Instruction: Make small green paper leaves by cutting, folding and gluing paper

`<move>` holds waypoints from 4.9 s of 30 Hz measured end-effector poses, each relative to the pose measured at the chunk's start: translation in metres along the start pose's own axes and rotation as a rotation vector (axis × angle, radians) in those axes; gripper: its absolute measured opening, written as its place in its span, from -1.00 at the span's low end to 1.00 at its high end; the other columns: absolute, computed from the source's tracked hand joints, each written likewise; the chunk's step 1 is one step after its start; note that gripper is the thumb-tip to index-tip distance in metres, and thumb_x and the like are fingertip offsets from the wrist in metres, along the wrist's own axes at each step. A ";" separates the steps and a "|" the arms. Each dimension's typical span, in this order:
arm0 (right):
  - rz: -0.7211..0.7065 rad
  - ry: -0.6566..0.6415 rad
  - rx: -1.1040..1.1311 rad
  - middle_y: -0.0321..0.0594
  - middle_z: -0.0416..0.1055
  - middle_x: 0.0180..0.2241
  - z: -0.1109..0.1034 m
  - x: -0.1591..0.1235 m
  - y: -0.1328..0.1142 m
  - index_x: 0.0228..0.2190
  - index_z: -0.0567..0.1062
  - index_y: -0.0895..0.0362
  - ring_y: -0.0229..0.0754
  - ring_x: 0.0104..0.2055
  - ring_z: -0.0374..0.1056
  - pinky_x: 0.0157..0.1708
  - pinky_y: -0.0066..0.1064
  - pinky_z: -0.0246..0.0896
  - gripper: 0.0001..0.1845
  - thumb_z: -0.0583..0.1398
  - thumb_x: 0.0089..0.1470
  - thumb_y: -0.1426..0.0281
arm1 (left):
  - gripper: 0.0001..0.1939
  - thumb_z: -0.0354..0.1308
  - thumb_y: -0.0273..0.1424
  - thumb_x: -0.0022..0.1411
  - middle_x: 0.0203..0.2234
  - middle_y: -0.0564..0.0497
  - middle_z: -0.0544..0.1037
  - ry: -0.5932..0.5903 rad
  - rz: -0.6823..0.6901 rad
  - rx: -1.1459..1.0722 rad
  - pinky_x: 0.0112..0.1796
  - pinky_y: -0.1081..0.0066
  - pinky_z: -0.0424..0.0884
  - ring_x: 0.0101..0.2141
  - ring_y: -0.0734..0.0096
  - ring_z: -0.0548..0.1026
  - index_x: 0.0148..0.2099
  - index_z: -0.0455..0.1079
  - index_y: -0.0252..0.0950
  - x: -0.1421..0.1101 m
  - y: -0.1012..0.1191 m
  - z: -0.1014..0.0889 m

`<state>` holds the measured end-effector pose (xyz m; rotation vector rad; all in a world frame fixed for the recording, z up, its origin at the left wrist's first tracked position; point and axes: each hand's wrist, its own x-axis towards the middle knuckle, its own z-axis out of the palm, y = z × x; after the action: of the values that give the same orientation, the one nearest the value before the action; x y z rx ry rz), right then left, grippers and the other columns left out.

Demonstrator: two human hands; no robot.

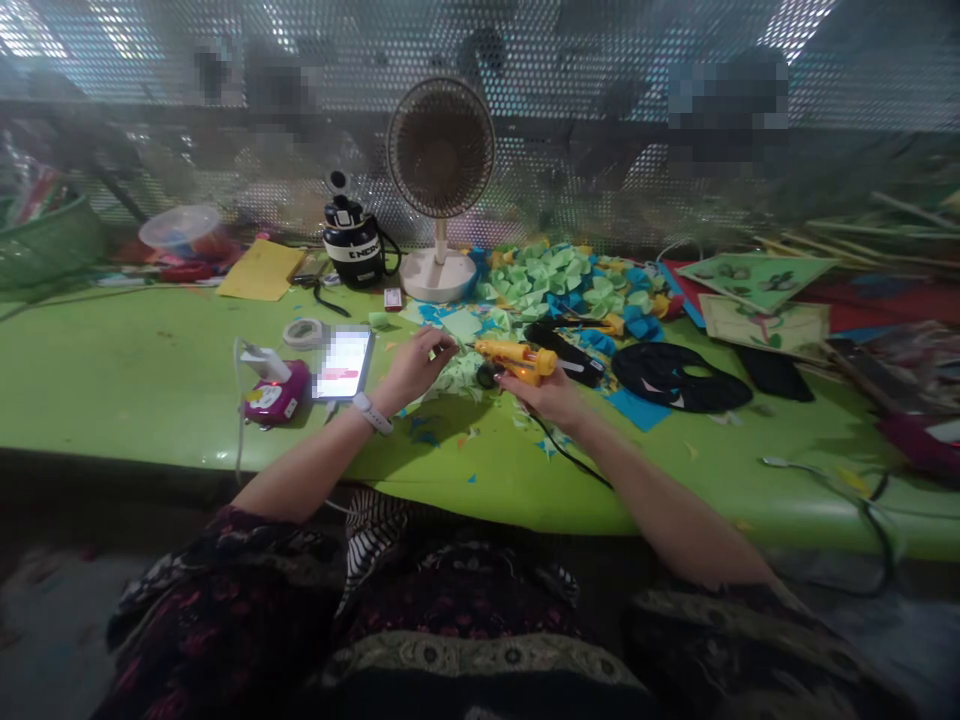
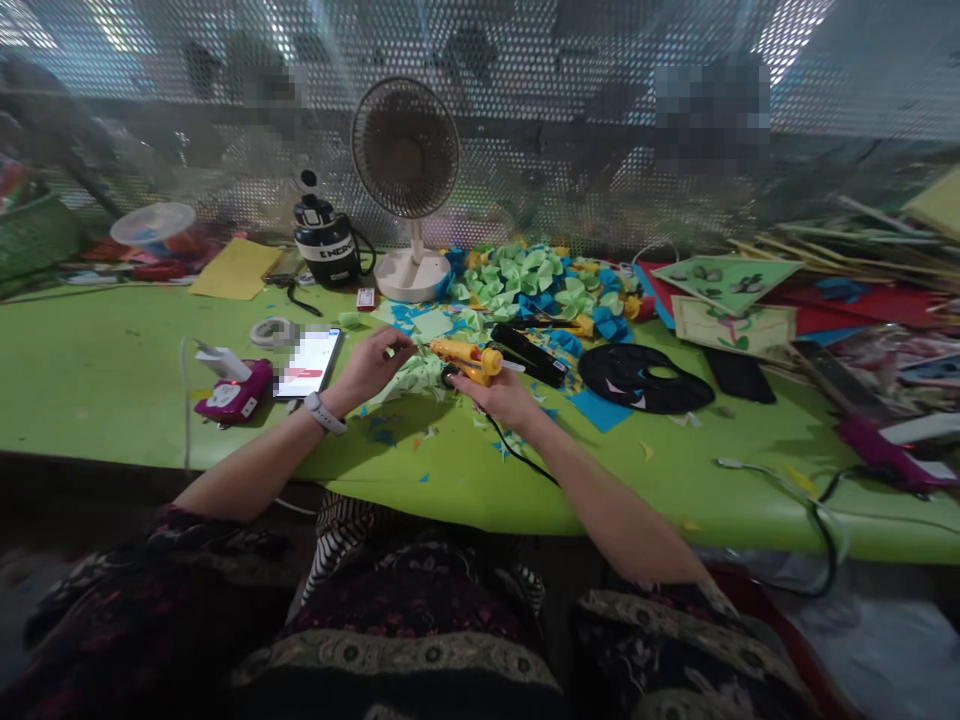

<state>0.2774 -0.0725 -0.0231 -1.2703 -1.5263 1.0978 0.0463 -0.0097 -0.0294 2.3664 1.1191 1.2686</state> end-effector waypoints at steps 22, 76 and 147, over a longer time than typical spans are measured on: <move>-0.149 0.035 -0.030 -0.13 0.56 -0.08 0.001 0.004 0.001 -0.16 0.55 0.07 0.05 0.01 0.46 0.15 -0.02 0.28 -0.55 0.33 -0.07 0.10 | -0.89 0.11 -0.39 0.32 -0.37 -0.03 0.54 -0.038 0.041 -0.124 -0.35 0.41 0.44 -0.34 0.39 0.51 -0.25 0.45 -0.26 -0.004 0.012 -0.003; -0.147 0.034 -0.074 -0.19 0.55 -0.03 0.003 0.004 -0.001 -0.16 0.56 0.00 0.06 0.07 0.43 0.22 0.00 0.22 -0.59 0.31 -0.06 0.10 | -0.90 0.12 -0.40 0.31 -0.33 -0.03 0.56 -0.031 0.054 -0.193 -0.28 0.38 0.51 -0.29 0.40 0.53 -0.24 0.45 -0.26 -0.005 0.009 0.001; 0.352 0.345 -1.322 0.27 0.46 0.00 -0.179 -0.037 0.004 0.00 0.48 0.30 0.15 -0.05 0.40 -0.24 -0.24 0.14 -0.47 0.26 0.08 0.22 | -0.83 0.22 -0.29 0.13 -0.45 -0.07 0.58 -0.147 -0.451 -0.361 -0.49 0.39 0.52 -0.41 0.26 0.59 -0.32 0.47 -0.30 0.002 -0.009 0.002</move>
<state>0.4546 -0.0901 0.0166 -2.4869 -1.7820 -0.1484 0.0441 -0.0016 -0.0338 1.7838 1.1737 1.0158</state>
